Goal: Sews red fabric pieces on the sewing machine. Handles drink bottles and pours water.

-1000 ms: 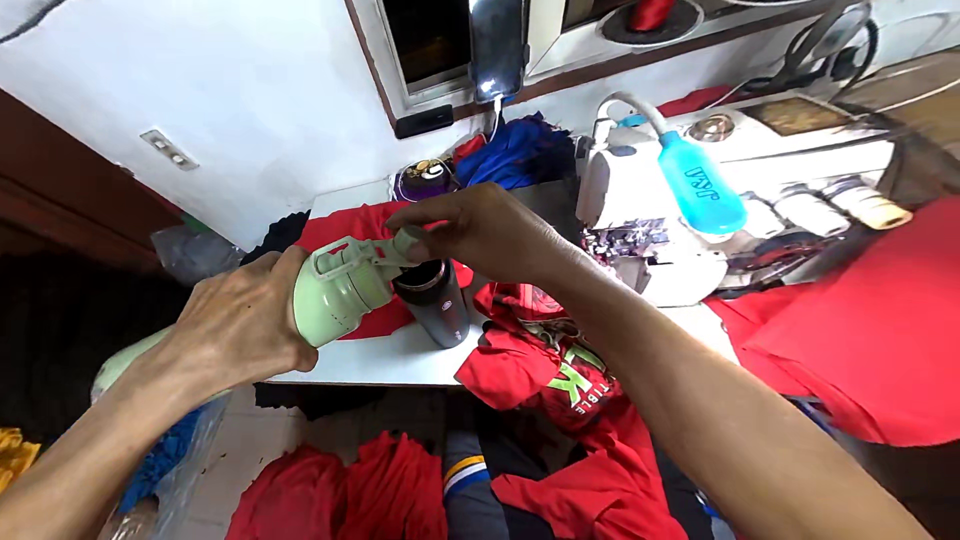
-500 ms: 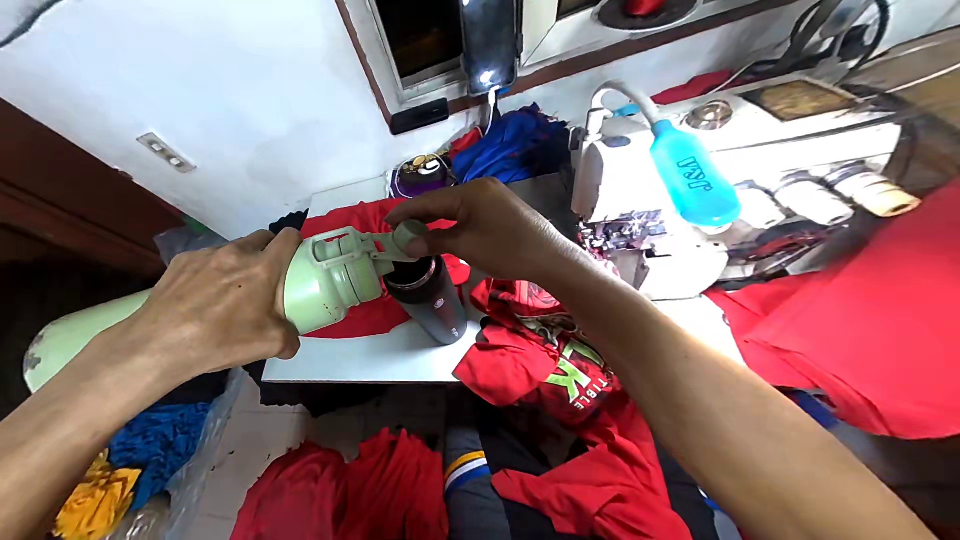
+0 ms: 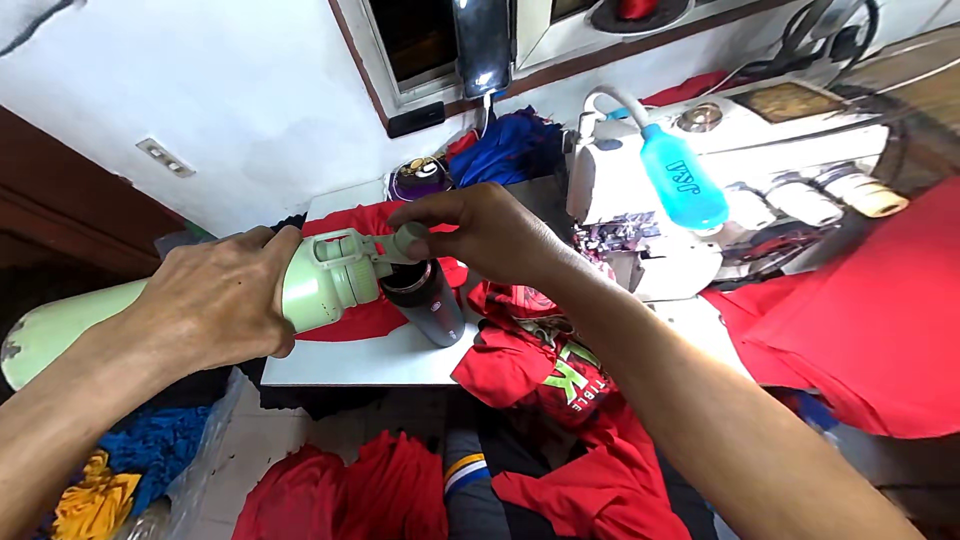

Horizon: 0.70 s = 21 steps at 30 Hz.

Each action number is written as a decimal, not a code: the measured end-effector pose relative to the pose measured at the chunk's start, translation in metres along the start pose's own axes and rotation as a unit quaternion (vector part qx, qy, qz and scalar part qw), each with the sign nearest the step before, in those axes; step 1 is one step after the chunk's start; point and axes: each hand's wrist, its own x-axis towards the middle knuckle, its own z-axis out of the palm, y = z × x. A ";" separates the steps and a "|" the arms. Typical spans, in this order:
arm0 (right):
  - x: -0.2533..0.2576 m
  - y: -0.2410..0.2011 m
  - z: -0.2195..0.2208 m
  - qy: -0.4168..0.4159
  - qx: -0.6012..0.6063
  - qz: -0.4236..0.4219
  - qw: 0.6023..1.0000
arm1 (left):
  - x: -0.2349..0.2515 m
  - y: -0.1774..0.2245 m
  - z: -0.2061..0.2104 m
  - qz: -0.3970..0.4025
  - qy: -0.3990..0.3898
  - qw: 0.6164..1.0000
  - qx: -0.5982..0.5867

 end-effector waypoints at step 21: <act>-0.001 0.004 -0.001 0.003 0.030 0.019 0.999 | 0.008 0.001 -0.013 0.002 -0.037 0.999 0.017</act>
